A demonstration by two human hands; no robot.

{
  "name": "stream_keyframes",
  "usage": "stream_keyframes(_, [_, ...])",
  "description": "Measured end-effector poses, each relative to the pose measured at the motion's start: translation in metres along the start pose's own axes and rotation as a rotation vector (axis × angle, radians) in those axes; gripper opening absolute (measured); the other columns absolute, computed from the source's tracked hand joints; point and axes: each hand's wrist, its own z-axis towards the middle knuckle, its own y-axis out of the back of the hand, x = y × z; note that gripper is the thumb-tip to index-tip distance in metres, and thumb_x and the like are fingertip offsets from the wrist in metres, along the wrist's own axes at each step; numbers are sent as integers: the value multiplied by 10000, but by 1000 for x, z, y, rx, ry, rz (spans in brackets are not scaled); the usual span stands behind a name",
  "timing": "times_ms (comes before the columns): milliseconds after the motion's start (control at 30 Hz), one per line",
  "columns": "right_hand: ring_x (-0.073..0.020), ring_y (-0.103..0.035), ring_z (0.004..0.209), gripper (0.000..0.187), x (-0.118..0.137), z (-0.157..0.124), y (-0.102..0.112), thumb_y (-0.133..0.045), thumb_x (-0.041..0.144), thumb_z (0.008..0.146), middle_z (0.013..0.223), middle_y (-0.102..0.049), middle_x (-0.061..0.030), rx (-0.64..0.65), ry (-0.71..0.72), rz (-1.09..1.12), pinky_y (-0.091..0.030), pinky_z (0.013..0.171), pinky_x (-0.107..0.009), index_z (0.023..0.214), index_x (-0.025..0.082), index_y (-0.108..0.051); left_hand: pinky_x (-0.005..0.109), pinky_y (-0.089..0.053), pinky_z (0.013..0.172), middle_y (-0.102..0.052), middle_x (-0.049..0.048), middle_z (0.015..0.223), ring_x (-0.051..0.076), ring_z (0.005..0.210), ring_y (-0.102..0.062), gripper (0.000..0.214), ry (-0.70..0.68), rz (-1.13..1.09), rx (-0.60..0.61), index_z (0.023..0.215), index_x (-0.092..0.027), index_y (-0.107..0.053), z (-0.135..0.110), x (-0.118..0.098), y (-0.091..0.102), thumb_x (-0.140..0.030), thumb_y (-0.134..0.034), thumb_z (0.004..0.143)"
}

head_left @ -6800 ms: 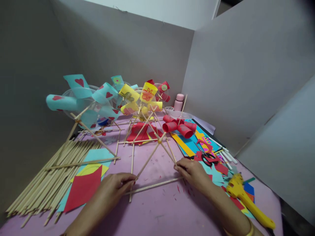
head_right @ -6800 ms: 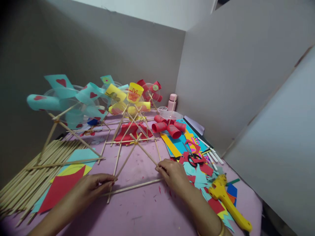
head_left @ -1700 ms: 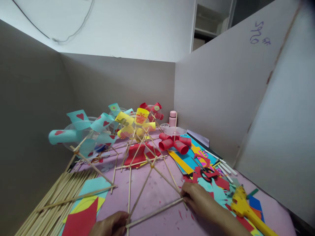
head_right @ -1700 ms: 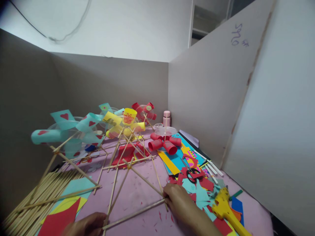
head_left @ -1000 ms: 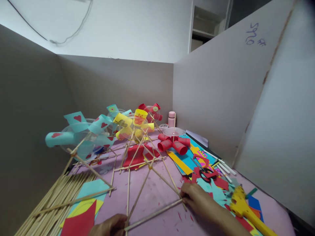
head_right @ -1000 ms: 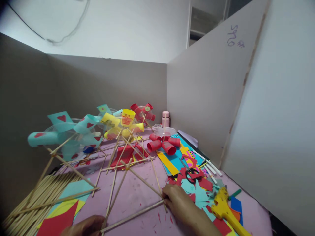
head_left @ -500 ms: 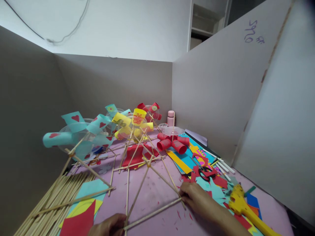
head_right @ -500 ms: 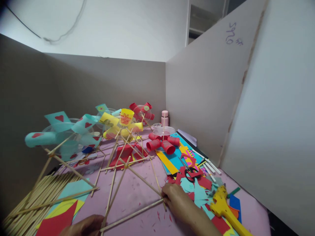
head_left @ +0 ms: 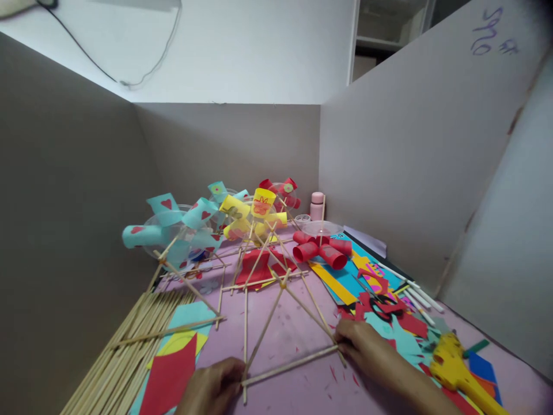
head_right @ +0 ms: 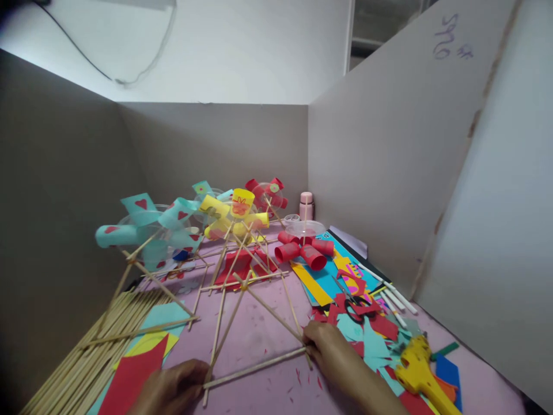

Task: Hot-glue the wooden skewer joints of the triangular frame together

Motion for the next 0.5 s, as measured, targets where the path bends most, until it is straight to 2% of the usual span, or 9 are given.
stream_keyframes(167, [-142, -575, 675, 148, -4, 0, -3, -504, 73, 734, 722, -653, -36, 15, 19, -9, -366, 602, -213, 706, 156, -623, 190, -371, 582, -586, -16, 625, 137, 633, -524, 163, 15, -2, -23, 640, -165, -586, -1, 3, -4, -133, -426, 646])
stream_keyframes(500, [-158, -584, 696, 141, -4, 0, -5, -514, 68, 731, 742, -668, -54, 18, 4, -36, -384, 630, -227, 715, 145, -632, 190, -388, 619, -694, 2, 691, 152, 692, -612, 234, 18, -13, 5, 756, -152, -671, 0, 0, 0, -119, -460, 659])
